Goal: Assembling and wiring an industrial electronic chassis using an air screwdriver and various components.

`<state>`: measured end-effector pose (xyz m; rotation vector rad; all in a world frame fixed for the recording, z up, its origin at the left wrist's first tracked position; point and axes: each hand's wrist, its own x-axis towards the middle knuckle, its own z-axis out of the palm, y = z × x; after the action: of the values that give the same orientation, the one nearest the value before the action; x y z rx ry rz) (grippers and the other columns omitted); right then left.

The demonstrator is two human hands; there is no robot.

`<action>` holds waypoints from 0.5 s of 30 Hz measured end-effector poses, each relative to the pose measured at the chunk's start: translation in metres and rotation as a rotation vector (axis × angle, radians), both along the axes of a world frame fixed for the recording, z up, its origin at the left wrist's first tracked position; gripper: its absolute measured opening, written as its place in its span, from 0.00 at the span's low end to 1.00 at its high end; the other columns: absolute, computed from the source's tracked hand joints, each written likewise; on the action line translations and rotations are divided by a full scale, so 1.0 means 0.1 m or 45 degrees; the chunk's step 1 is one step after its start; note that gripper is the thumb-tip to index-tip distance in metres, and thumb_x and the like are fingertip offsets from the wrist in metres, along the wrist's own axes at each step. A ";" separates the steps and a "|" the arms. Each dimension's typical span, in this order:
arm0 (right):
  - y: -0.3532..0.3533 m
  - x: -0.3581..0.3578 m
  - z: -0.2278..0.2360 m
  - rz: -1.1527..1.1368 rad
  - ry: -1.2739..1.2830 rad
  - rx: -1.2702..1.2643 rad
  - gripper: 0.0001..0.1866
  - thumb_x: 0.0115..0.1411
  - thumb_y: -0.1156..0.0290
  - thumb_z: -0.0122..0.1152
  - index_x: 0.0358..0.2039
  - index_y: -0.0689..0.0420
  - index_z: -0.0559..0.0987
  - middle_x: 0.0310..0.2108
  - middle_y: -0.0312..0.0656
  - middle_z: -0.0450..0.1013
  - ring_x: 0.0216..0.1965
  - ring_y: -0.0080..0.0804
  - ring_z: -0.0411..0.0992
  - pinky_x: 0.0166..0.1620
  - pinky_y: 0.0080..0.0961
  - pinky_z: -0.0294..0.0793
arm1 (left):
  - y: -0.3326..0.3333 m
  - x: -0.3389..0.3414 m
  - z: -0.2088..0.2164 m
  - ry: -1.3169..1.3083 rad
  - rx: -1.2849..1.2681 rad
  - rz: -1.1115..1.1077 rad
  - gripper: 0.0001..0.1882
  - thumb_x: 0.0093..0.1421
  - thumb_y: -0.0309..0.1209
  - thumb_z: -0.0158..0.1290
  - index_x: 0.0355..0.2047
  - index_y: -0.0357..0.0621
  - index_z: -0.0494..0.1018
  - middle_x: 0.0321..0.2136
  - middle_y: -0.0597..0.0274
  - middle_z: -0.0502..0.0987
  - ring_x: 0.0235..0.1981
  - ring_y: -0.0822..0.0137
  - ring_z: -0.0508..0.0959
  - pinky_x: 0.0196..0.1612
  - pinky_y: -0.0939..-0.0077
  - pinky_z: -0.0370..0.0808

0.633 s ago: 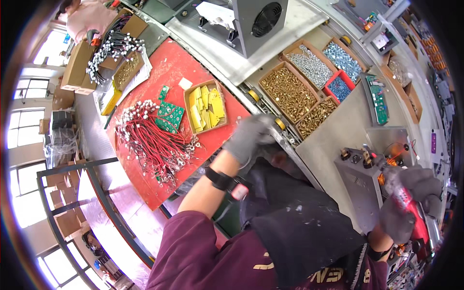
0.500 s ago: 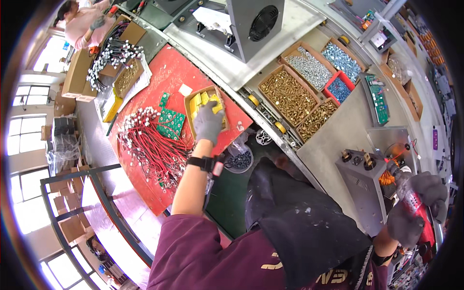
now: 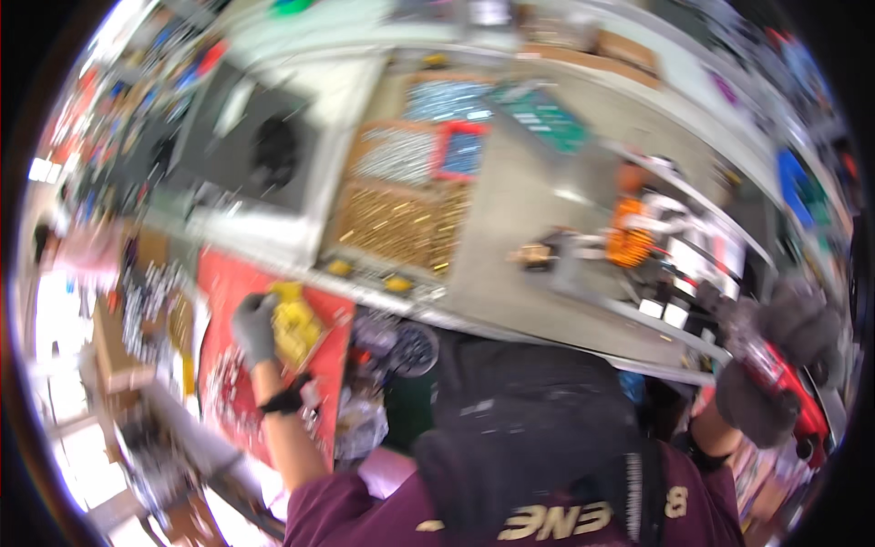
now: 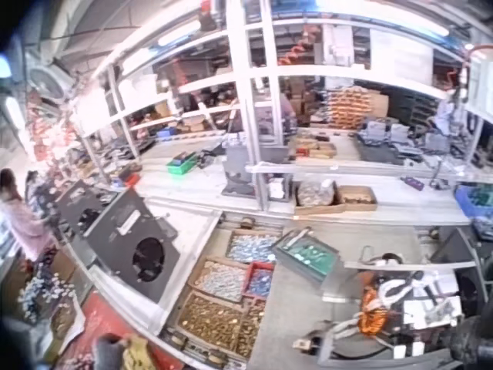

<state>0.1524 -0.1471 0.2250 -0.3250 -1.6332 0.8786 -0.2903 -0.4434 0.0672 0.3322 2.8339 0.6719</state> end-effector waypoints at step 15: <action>0.84 2.52 -0.12 -0.491 0.229 -0.073 0.17 0.46 0.58 0.57 0.32 0.51 0.65 0.24 0.36 0.53 0.23 0.28 0.55 0.24 0.23 0.55 | 4.48 4.97 0.67 -0.048 0.052 -2.170 0.12 0.54 0.38 0.54 0.31 0.44 0.77 0.26 0.54 0.77 0.30 0.54 0.77 0.34 0.64 0.72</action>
<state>0.4046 -0.0632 0.2131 -0.5638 -1.3228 0.6405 0.2070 0.0043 0.1338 2.1615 1.4720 0.2451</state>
